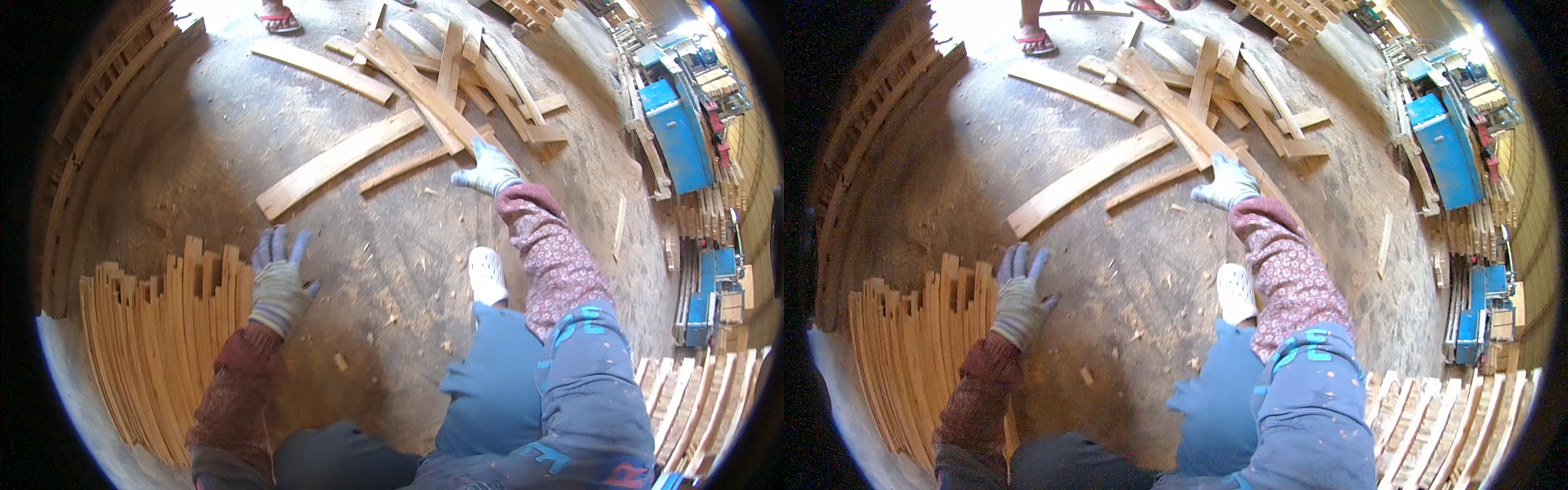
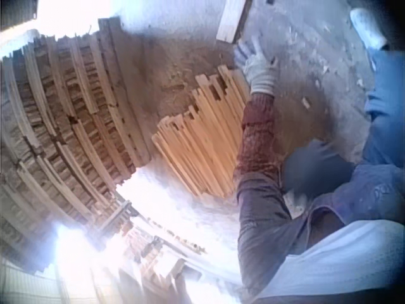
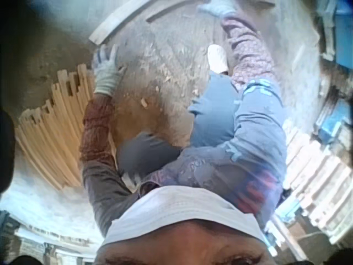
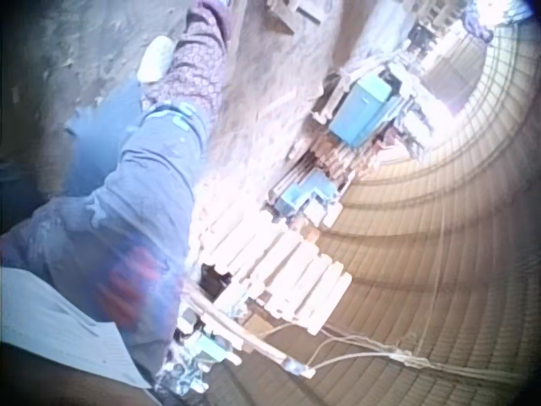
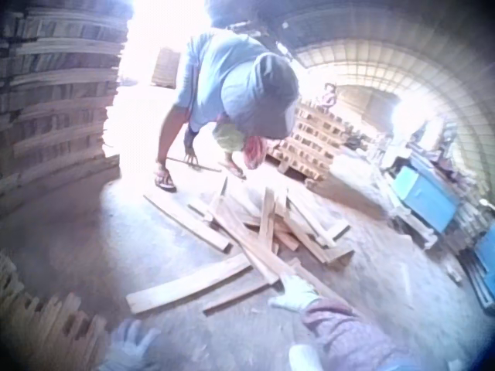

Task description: The person gathers scattered wooden planks from the floor and stacks them into neat piles. They repeatedly pick up planks, align them, and place them onto growing stacks in a workshop setting.

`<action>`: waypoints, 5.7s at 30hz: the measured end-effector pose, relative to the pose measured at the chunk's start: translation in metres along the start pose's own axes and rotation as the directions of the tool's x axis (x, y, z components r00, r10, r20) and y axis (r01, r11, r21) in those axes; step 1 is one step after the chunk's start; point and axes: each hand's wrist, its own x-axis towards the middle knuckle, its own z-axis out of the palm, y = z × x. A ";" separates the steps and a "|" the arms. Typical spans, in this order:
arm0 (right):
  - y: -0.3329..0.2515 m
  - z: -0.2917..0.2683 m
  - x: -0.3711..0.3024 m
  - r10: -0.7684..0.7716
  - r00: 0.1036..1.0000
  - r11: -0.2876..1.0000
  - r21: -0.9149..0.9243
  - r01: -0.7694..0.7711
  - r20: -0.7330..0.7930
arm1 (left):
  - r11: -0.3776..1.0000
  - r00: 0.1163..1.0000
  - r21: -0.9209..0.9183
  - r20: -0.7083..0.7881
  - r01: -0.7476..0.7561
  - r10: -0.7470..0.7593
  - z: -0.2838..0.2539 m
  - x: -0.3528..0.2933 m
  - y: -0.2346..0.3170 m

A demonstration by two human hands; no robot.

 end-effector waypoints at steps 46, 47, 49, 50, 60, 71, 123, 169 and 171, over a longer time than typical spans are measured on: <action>0.165 -0.062 0.218 -0.170 0.939 0.982 0.133 0.135 0.298 | -0.318 0.777 -0.947 0.226 0.035 -0.587 0.016 0.248 0.153; 0.175 -0.052 0.210 -0.210 0.925 0.956 0.263 0.126 0.318 | -0.282 0.784 -0.959 0.194 0.026 -0.589 0.018 0.254 0.154; 0.199 -0.012 0.181 -0.295 0.921 0.826 0.552 0.112 0.255 | -0.250 0.796 -0.968 0.179 0.036 -0.578 0.023 0.274 0.176; 0.208 0.009 0.158 -0.334 0.925 0.707 0.698 0.116 0.184 | -0.229 0.798 -0.969 0.207 0.089 -0.565 0.023 0.282 0.200; 0.116 -0.003 0.177 -0.588 0.701 0.716 0.663 0.219 0.404 | -0.231 0.839 -0.945 0.314 0.232 -0.444 0.088 0.309 0.232; 0.270 0.069 0.355 0.302 0.944 0.917 0.231 -0.325 0.129 | 0.443 0.650 -0.820 -0.118 0.363 -0.751 0.055 0.374 0.151; 0.028 0.040 0.377 -0.145 0.983 0.987 -0.054 0.151 0.111 | 0.474 0.532 -0.638 -0.116 0.608 -0.839 0.050 0.268 0.070; 0.154 0.029 0.503 0.128 0.986 0.991 -0.045 -0.124 0.106 | 0.545 0.570 -0.463 -0.100 0.699 -0.815 -0.034 0.325 -0.140; 0.147 0.034 0.503 0.073 0.994 0.997 -0.015 -0.072 0.078 | 0.438 0.483 -0.581 -0.086 0.686 -0.872 -0.028 0.312 -0.159</action>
